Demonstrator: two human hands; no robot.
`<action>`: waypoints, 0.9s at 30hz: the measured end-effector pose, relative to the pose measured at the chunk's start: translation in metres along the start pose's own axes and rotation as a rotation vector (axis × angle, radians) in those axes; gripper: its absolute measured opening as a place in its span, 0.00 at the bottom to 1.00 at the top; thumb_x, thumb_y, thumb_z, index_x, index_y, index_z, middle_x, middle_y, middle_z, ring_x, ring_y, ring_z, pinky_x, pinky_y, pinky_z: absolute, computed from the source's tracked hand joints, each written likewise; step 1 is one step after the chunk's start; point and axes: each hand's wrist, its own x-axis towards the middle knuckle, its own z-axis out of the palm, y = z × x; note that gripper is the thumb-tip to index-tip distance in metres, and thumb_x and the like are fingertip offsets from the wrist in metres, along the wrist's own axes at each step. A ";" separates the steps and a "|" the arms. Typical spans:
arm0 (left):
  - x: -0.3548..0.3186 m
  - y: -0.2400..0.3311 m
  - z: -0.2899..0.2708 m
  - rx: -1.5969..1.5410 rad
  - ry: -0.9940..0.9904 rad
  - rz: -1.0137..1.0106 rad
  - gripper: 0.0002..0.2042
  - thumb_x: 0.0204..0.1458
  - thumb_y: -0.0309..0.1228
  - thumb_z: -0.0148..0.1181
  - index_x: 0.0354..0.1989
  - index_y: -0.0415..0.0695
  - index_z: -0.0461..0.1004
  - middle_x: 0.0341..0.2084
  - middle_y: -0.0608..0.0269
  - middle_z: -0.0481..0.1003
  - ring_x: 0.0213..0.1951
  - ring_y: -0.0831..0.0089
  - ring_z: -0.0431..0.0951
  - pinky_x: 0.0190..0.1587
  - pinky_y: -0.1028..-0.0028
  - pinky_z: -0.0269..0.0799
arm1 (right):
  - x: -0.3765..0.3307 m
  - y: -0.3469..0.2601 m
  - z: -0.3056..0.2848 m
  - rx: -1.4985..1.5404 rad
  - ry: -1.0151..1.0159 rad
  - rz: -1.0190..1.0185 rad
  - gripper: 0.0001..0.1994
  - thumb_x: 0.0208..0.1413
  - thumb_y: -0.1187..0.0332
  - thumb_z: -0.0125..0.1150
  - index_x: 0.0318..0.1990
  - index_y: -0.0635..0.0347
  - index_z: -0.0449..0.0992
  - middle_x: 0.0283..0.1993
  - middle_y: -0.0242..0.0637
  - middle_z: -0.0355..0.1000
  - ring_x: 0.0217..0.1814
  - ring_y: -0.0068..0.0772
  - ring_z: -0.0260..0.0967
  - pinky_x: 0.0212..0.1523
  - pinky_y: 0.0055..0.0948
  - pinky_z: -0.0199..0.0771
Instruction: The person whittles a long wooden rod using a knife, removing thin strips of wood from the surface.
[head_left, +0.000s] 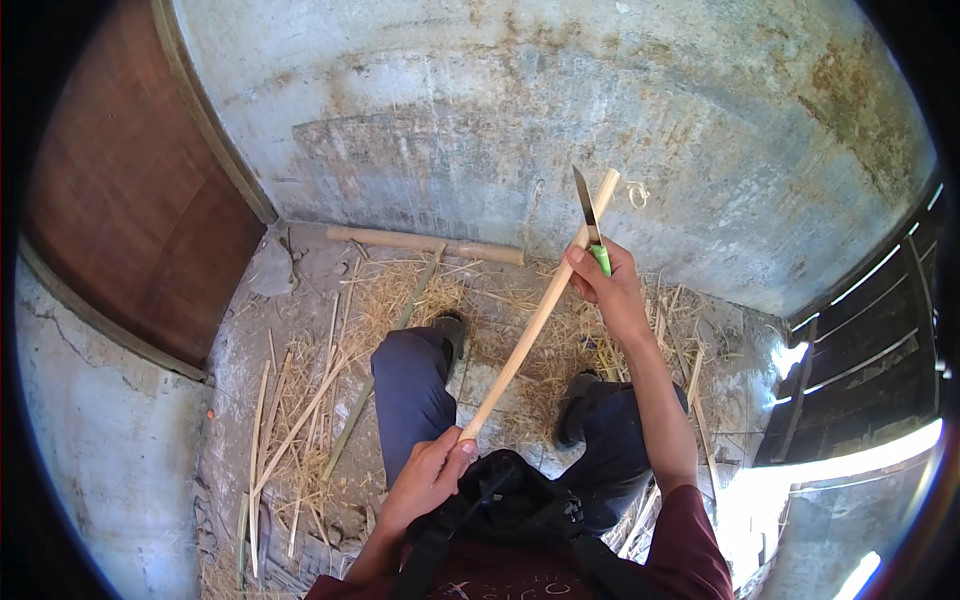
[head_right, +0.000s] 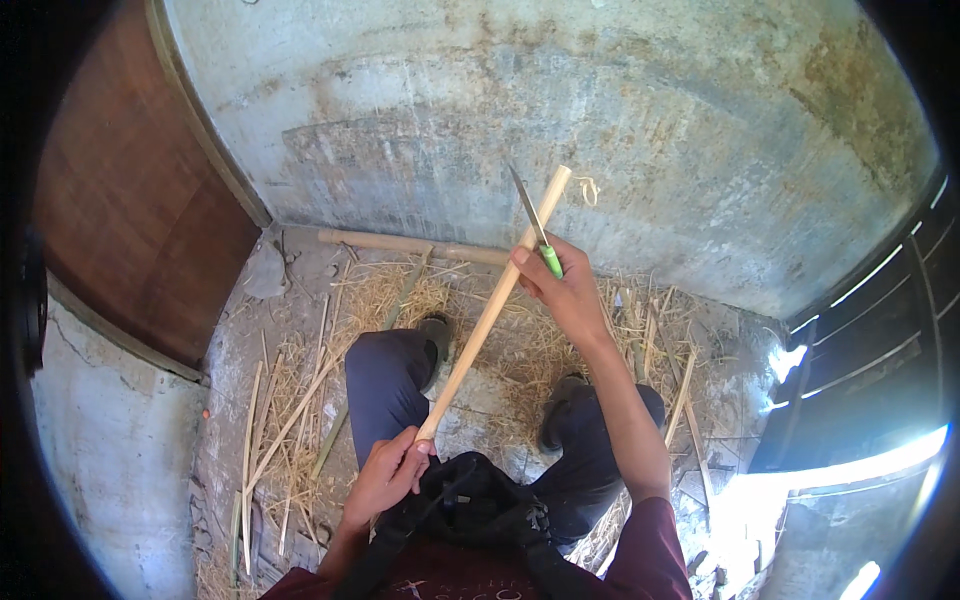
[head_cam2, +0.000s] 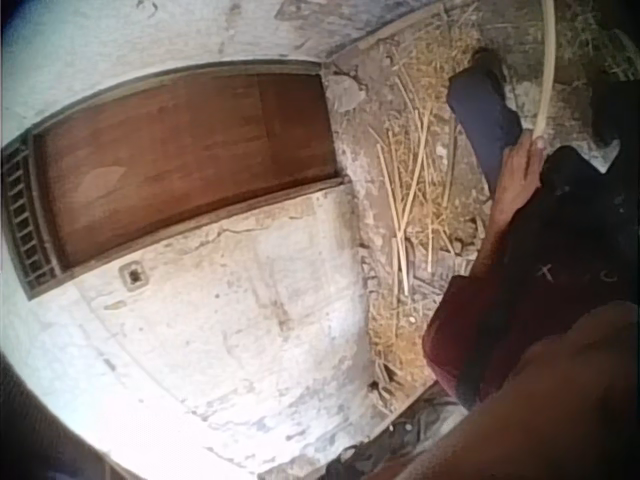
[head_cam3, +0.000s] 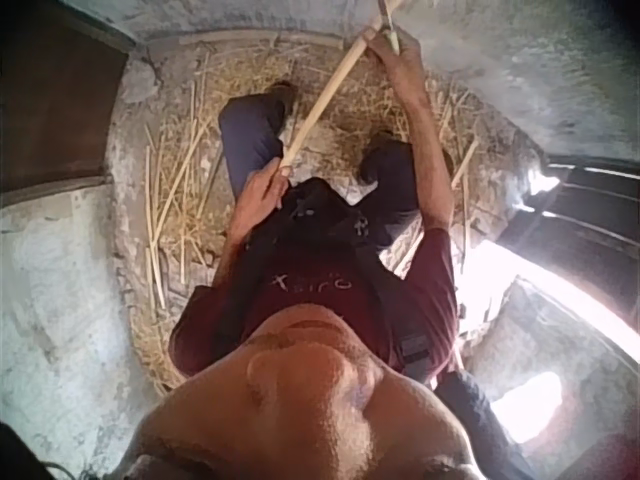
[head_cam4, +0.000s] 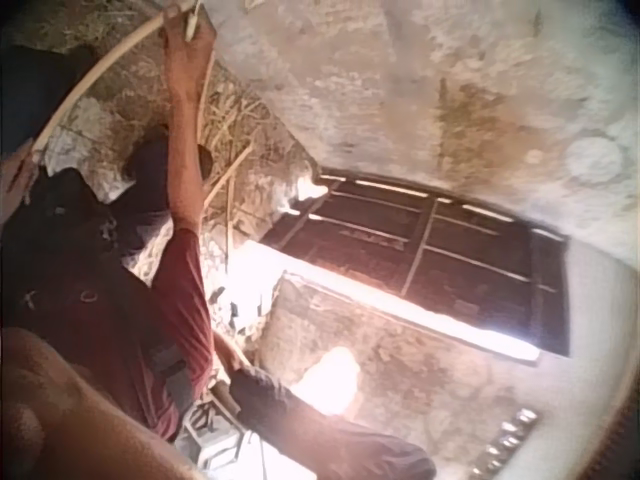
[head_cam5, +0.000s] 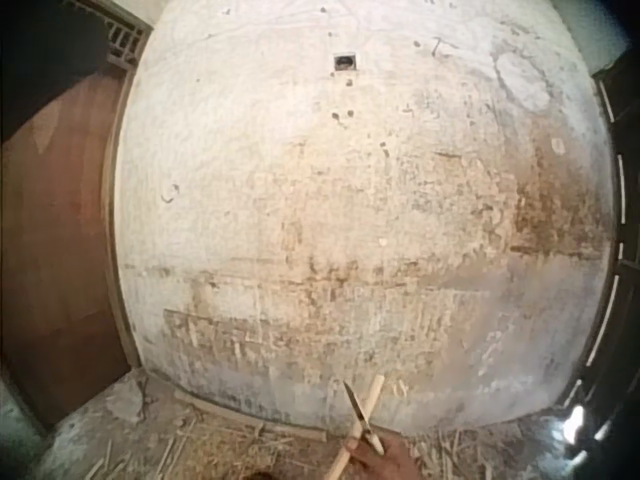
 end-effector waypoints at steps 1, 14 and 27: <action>0.002 -0.003 -0.002 -0.009 -0.042 -0.012 0.10 0.74 0.33 0.56 0.46 0.36 0.73 0.25 0.51 0.79 0.28 0.60 0.84 0.33 0.64 0.76 | -0.001 0.002 0.001 0.020 -0.010 0.013 0.15 0.70 0.55 0.67 0.39 0.57 0.79 0.25 0.21 0.65 0.26 0.12 0.57 0.27 0.21 0.52; 0.117 0.042 0.001 -0.262 -0.100 0.256 0.21 0.74 0.39 0.57 0.67 0.40 0.67 0.38 0.56 0.81 0.38 0.69 0.85 0.41 0.66 0.81 | -0.015 0.026 0.029 -0.028 -0.107 -0.091 0.14 0.72 0.59 0.66 0.41 0.62 0.80 0.26 0.26 0.71 0.25 0.14 0.62 0.27 0.22 0.59; 0.112 0.030 0.002 -0.596 -0.185 0.091 0.16 0.79 0.45 0.45 0.49 0.44 0.69 0.26 0.74 0.59 0.25 0.84 0.56 0.26 0.79 0.55 | -0.028 0.021 0.014 -0.329 -0.020 -0.211 0.13 0.64 0.66 0.74 0.49 0.61 0.79 0.23 0.27 0.67 0.24 0.17 0.61 0.28 0.24 0.58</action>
